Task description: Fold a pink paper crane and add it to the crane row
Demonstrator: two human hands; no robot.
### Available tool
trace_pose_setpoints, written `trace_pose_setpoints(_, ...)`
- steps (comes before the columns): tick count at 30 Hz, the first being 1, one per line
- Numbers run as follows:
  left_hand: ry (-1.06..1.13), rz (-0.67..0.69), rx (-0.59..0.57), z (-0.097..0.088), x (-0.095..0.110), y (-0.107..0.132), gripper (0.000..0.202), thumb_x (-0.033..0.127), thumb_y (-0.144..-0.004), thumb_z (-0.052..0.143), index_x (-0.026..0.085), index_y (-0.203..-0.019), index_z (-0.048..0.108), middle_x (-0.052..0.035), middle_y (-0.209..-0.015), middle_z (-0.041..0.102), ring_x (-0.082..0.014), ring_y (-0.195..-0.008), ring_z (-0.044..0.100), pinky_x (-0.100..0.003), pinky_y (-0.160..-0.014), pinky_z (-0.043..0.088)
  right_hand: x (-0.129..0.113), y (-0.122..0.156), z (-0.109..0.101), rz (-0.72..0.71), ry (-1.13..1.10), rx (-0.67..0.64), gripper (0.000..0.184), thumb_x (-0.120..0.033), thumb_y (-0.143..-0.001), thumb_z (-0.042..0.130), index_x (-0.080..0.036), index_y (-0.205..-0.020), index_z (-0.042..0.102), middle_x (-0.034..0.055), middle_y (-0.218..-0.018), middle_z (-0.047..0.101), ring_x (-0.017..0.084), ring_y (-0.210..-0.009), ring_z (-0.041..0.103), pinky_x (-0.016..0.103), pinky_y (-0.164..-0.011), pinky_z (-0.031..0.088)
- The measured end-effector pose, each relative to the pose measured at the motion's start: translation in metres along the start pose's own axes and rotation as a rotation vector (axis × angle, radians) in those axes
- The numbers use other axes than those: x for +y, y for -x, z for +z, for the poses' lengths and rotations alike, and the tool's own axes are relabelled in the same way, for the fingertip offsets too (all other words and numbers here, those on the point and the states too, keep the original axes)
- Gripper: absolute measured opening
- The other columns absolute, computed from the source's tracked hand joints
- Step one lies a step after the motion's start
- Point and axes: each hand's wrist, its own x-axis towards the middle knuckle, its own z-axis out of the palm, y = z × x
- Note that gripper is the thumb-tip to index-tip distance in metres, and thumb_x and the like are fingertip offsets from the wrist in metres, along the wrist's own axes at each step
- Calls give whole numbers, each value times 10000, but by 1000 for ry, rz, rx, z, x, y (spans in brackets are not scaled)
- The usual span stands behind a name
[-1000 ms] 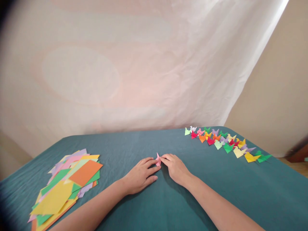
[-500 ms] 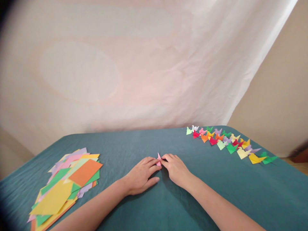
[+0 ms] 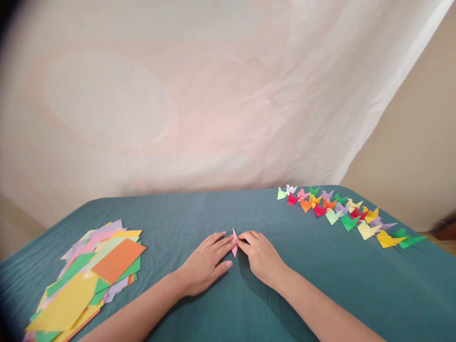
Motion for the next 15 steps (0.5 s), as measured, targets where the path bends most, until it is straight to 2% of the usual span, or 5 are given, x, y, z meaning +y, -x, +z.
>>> trace_pose_setpoints(8, 17, -53, 47, 0, -1, -1, 423, 354, -917, 361, 214, -1316, 385, -50, -1359, 413, -229, -1285, 284, -426, -1071, 233, 0, -1, 2, -16, 34, 0, 339, -88, -844, 438, -177, -1140, 576, 107, -1081, 572, 228, -978, 494, 372, -811, 417)
trace_pose_setpoints(15, 167, -62, 107, 2, -3, 1, 381, 301, -882, 453, 233, -1256, 454, -31, -1275, 510, -216, -1210, 399, -407, -1041, 287, -7, -2, -1, 3, 31, 38, 322, -77, -832, 449, -193, -1097, 592, 90, -1037, 589, 224, -958, 515, 369, -804, 417)
